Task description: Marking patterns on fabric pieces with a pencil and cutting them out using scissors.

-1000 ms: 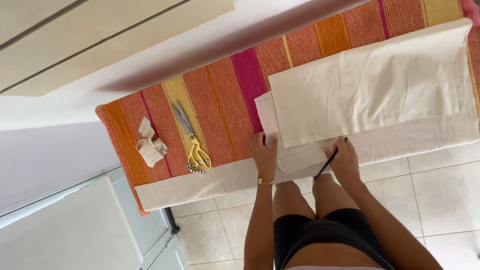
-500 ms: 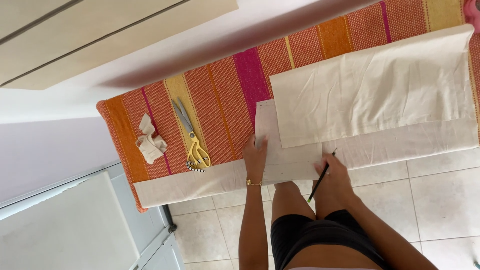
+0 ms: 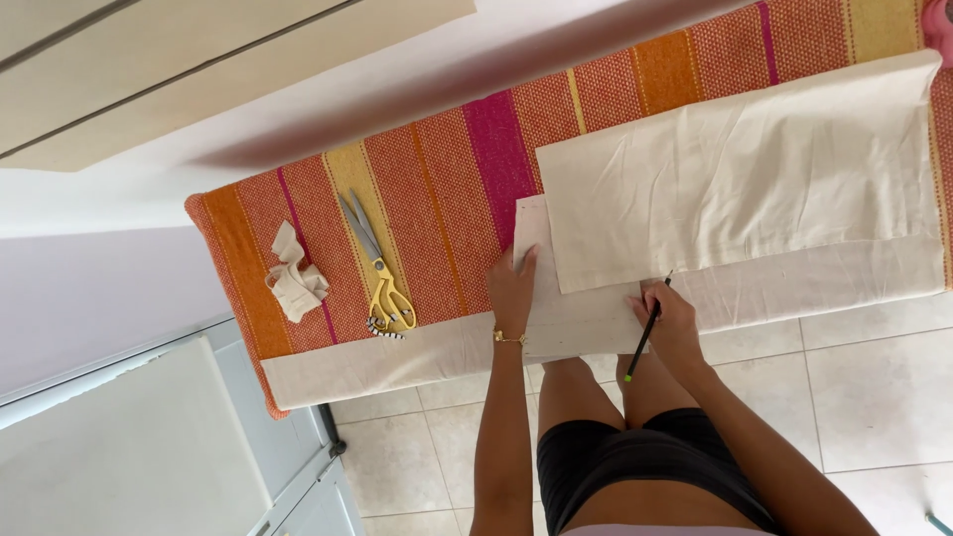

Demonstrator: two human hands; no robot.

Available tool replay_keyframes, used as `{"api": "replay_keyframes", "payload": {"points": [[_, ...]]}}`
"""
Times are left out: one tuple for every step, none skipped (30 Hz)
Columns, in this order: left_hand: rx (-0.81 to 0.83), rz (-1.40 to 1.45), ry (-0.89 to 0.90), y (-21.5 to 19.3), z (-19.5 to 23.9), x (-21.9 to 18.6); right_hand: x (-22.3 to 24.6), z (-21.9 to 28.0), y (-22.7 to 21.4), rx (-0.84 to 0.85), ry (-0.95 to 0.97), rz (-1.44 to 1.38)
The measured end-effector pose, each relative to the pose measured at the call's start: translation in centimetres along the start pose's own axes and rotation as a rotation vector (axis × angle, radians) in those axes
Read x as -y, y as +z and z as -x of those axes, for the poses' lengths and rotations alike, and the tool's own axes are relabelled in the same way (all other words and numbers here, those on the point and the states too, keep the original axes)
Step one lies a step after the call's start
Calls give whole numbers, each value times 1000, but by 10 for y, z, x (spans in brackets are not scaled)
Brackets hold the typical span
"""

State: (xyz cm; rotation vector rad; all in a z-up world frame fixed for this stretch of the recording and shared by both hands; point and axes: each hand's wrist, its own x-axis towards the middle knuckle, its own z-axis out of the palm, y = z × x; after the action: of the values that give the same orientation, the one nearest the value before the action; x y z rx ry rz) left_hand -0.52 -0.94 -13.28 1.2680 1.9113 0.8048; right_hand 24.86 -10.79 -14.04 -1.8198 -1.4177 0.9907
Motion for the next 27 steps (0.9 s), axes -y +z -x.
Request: {"api": "replay_keyframes", "payload": {"points": [[12, 63, -29, 0, 0, -1, -1, 0, 0, -10, -12, -3], [21, 126, -58, -1, -1, -2, -1, 0, 1, -18, -26, -8], [22, 125, -58, 4, -4, 5, 0, -4, 1, -18, -25, -9], [47, 124, -46, 9, -7, 12, 1, -8, 0, -21, -34, -5], [72, 122, -33, 14, -10, 19, 2, -11, 0, -24, -43, -1], [74, 121, -35, 11, -11, 9, 5, -14, -2, -23, -41, -1], [105, 155, -55, 8, -12, -2, 7, -17, -3, -30, -61, 12], [136, 190, -73, 5, -14, -13, 10, -22, -5, -38, -81, 24], [138, 189, -73, -2, -14, -21, 10, -20, -6, -38, -80, 24], [147, 214, -77, -8, -15, -30, 9, -20, -8, -52, -83, 31], [156, 238, -81, -14, -15, -39, 8, -19, -9, -65, -87, 39], [156, 238, -82, -13, -13, -31, 7, -17, -11, -65, -86, 40], [151, 243, -99, -12, -11, -23, 7, -15, -12, -61, -84, 41], [146, 248, -116, -10, -10, -15, 6, -14, -14, -58, -81, 42], [148, 248, -117, -12, -9, -15, 5, -12, -15, -58, -80, 43], [160, 256, -177, -13, -10, -14, 3, -12, -14, -57, -81, 57], [172, 264, -236, -15, -11, -14, 1, -11, -13, -57, -82, 72], [173, 263, -238, -14, -13, -22, 1, -13, -14, -57, -80, 72], [271, 227, -278, -13, -15, -30, 1, -14, -14, -56, -77, 62], [366, 191, -316, -13, -16, -38, 1, -15, -14, -55, -75, 52], [366, 190, -318, 5, -11, -16, 6, -10, -15, -54, -74, 51], [402, 115, -317, 25, -11, 4, 11, -10, -16, -52, 17, 18], [436, 41, -316, 45, -11, 23, 16, -11, -18, -50, 109, -15], [439, 41, -314, 45, -7, 18, 23, -8, -21, -53, 110, -15], [409, 105, -286, 46, -3, 12, 30, -6, -24, -80, 219, -118], [377, 174, -255, 49, -1, 5, 36, -6, -28, -108, 323, -221], [377, 177, -249, 34, 7, -18, 37, -8, -28, -113, 318, -220]]}}
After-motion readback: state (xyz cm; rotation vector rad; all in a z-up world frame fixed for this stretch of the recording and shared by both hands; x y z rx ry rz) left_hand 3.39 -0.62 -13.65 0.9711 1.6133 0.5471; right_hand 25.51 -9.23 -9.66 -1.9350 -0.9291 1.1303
